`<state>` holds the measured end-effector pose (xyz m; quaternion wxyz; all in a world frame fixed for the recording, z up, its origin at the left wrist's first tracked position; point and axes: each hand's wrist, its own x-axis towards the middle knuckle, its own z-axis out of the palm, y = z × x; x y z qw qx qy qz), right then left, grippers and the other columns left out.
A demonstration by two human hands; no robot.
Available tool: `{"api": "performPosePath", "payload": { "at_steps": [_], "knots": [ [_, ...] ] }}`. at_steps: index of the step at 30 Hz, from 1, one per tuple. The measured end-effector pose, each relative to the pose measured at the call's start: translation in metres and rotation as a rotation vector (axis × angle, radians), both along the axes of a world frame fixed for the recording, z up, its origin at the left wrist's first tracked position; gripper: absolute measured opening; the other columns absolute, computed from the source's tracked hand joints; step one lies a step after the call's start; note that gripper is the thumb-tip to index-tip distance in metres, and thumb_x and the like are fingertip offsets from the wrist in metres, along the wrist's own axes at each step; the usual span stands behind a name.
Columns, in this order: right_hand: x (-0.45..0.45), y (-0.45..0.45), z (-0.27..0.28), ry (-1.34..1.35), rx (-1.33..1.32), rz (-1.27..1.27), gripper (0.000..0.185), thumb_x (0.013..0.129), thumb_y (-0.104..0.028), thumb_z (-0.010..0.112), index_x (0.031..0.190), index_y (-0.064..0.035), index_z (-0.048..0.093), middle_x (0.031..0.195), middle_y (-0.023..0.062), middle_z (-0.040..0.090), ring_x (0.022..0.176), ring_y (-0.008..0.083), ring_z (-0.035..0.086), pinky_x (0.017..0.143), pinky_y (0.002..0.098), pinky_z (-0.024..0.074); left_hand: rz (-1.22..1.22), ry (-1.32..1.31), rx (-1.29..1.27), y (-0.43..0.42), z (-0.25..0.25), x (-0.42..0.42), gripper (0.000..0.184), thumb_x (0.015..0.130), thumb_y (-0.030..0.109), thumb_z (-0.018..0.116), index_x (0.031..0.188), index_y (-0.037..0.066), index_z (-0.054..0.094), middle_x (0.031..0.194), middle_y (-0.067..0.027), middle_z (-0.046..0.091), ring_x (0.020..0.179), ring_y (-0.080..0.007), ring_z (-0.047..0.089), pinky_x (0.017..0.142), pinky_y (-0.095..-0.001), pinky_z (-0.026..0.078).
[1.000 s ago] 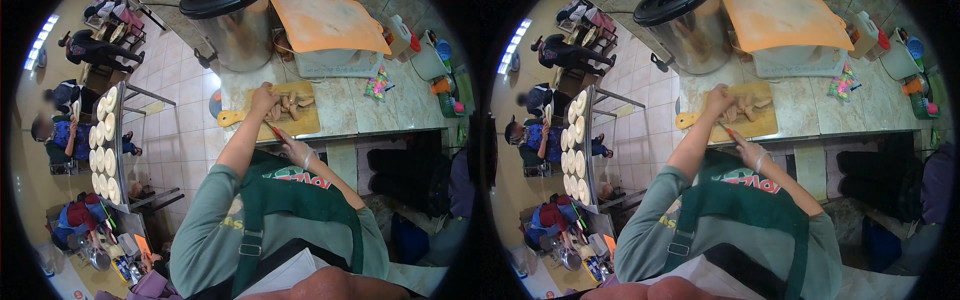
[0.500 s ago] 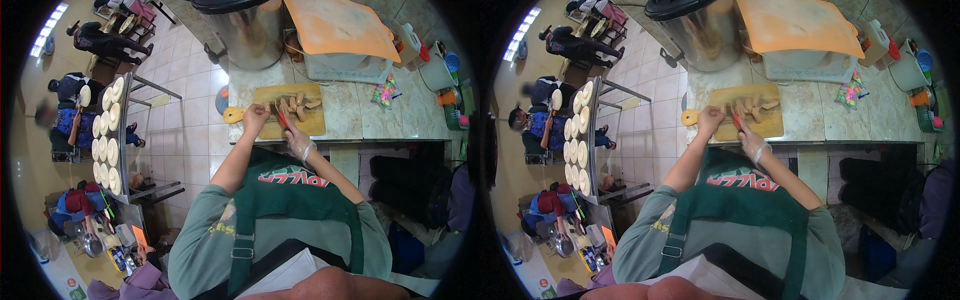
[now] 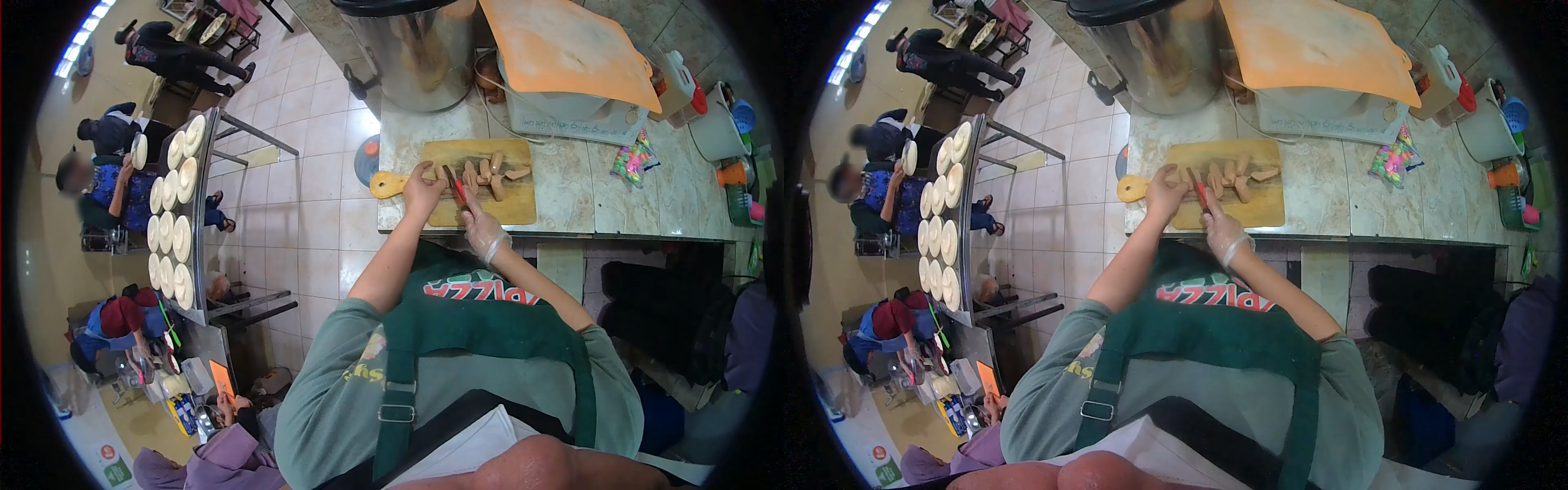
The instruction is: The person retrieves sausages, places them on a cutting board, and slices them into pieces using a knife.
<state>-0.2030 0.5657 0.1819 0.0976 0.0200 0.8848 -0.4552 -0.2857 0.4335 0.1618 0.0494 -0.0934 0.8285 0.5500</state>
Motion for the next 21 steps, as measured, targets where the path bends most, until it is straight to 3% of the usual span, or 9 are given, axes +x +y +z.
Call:
{"api": "performPosePath", "payload": {
  "at_steps": [7, 9, 13, 16, 18, 21],
  "knots": [
    [-0.004, 0.006, 0.025, -0.122, 0.003, -0.026, 0.049, 0.083, -0.017, 0.038, 0.129, -0.0197, 0.020, 0.082, 0.0281, 0.053, 0.073, 0.0416, 0.052, 0.065, 0.0443, 0.0397, -0.052, -0.035, -0.020, -0.001, 0.001, -0.001, 0.040, 0.063, 0.008, 0.060, 0.101, 0.000, 0.051, 0.062, -0.0102, 0.059, 0.057, -0.0144, 0.059, 0.053, -0.0253, 0.045],
    [-0.010, 0.003, 0.016, -0.072, 0.072, 0.033, 0.049, 0.083, -0.016, 0.037, 0.129, -0.0186, 0.020, 0.085, 0.0278, 0.053, 0.074, 0.0413, 0.052, 0.066, 0.0440, 0.0399, -0.006, -0.050, 0.017, 0.000, 0.005, -0.001, 0.034, 0.061, 0.012, 0.064, 0.092, 0.002, 0.055, 0.061, -0.0094, 0.059, 0.056, -0.0159, 0.059, 0.053, -0.0257, 0.045],
    [-0.017, -0.004, 0.000, -0.003, 0.005, 0.006, 0.046, 0.084, -0.017, 0.039, 0.128, -0.0196, 0.024, 0.086, 0.0276, 0.053, 0.079, 0.0409, 0.052, 0.067, 0.0428, 0.0407, -0.003, -0.029, 0.039, -0.003, -0.011, -0.003, 0.031, 0.061, 0.013, 0.064, 0.089, 0.001, 0.055, 0.062, -0.0101, 0.059, 0.056, -0.0163, 0.059, 0.053, -0.0262, 0.045],
    [-0.021, -0.004, 0.000, 0.061, 0.025, 0.058, 0.048, 0.084, -0.016, 0.035, 0.129, -0.0165, 0.018, 0.084, 0.0275, 0.053, 0.074, 0.0416, 0.052, 0.066, 0.0444, 0.0397, 0.008, -0.017, 0.031, -0.002, -0.009, -0.002, 0.030, 0.061, 0.012, 0.065, 0.086, 0.001, 0.055, 0.062, -0.0108, 0.059, 0.056, -0.0164, 0.059, 0.052, -0.0264, 0.046],
    [-0.019, -0.002, 0.009, -0.014, 0.056, 0.080, 0.048, 0.084, -0.016, 0.035, 0.129, -0.0174, 0.018, 0.082, 0.0282, 0.053, 0.073, 0.0417, 0.052, 0.065, 0.0450, 0.0394, 0.002, -0.055, 0.103, -0.003, -0.013, -0.003, 0.029, 0.065, 0.004, 0.061, 0.090, -0.006, 0.050, 0.069, -0.0125, 0.059, 0.059, -0.0163, 0.059, 0.052, -0.0243, 0.046],
    [-0.001, 0.004, 0.012, -0.132, 0.107, 0.088, 0.048, 0.084, -0.016, 0.035, 0.129, -0.0180, 0.018, 0.080, 0.0288, 0.053, 0.073, 0.0415, 0.052, 0.065, 0.0456, 0.0393, 0.018, -0.039, 0.088, -0.003, -0.018, -0.004, 0.028, 0.065, 0.003, 0.061, 0.089, -0.007, 0.049, 0.069, -0.0122, 0.058, 0.059, -0.0161, 0.058, 0.052, -0.0234, 0.046]
  ]
}}
